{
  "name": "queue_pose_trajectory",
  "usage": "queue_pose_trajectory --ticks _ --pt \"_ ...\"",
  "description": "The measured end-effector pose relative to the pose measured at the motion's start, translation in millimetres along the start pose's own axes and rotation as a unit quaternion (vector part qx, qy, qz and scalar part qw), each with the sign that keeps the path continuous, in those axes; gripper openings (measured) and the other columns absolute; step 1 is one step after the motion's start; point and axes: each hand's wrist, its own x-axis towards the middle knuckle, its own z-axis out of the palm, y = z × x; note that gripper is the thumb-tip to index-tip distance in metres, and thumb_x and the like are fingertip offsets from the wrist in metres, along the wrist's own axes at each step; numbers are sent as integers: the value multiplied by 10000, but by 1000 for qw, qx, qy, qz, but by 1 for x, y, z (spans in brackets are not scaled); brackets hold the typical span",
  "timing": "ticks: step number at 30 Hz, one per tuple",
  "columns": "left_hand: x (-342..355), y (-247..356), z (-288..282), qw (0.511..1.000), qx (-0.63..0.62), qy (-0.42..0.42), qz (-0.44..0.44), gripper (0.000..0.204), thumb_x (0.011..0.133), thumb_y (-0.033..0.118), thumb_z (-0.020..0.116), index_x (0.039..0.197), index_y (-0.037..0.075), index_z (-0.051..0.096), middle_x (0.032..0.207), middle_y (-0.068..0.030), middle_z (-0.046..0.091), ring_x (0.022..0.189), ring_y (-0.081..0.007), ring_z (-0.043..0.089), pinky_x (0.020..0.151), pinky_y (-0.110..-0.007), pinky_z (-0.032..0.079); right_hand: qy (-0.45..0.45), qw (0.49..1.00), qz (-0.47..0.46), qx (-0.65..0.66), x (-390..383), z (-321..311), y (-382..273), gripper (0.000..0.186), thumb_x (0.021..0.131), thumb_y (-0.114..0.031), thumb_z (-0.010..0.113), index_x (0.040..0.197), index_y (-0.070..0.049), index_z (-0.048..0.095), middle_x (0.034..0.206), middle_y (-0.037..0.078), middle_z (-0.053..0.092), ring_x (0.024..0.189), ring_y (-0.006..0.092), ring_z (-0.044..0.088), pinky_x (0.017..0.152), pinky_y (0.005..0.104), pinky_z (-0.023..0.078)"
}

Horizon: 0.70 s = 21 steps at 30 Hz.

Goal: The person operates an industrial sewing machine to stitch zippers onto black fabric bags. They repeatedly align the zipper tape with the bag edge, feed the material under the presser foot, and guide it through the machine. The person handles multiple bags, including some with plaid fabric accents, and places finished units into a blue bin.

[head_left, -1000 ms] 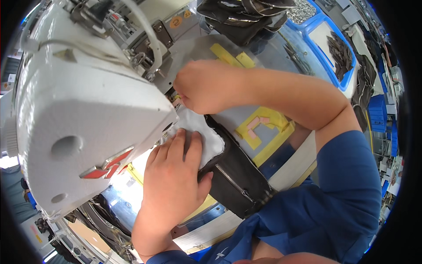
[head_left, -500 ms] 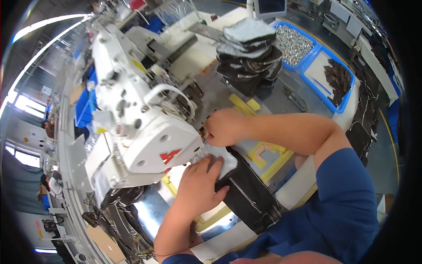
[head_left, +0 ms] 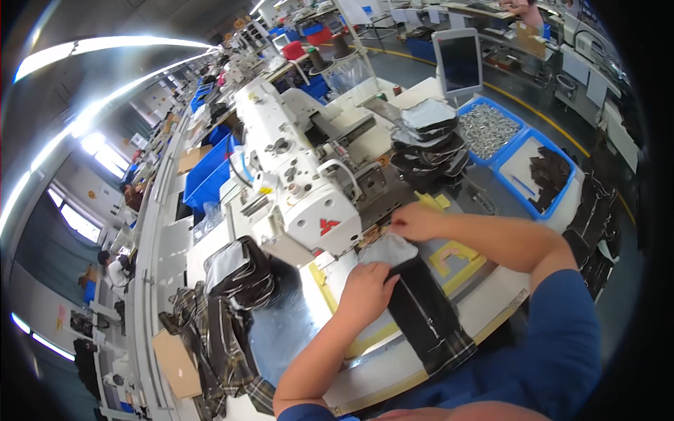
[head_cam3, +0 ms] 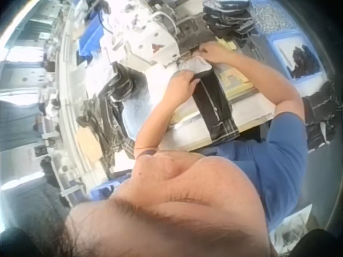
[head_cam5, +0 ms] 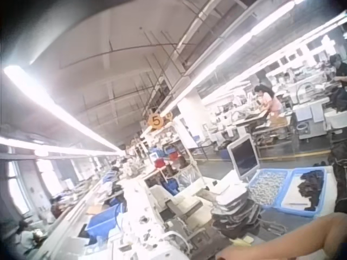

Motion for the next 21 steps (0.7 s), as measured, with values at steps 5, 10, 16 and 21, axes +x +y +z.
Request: queue_pose_trajectory --ticks 5,10,16,21 --pt "-23 6 -52 955 -49 260 -134 184 980 116 735 1103 -12 685 885 -162 707 799 -251 686 759 -357 540 41 994 32 94 -65 2 -16 659 933 -597 721 1074 47 741 1010 233 747 1002 323 742 870 475 567" --pt "-94 3 -138 796 -215 546 -148 246 1045 83 637 1257 -34 590 1098 -64 673 980 -115 618 883 -269 520 -315 947 -62 -3 -127 5 -71 492 925 -435 745 1051 40 726 984 245 733 971 370 724 848 456 559" --pt "-121 29 -154 863 64 439 -242 580 867 130 783 1394 23 566 1310 -143 646 1178 -288 610 1030 -441 467 -349 919 -174 54 -145 -5 -114 321 975 -328 684 1003 -10 713 853 183 720 850 367 704 765 462 527" --pt "-62 57 -99 954 -249 -164 -45 506 814 254 901 1212 13 704 1079 -165 727 997 -318 692 909 -392 530 -400 890 -192 106 -137 -41 -161 327 1011 -342 660 998 -24 732 800 120 710 775 251 691 708 402 510"
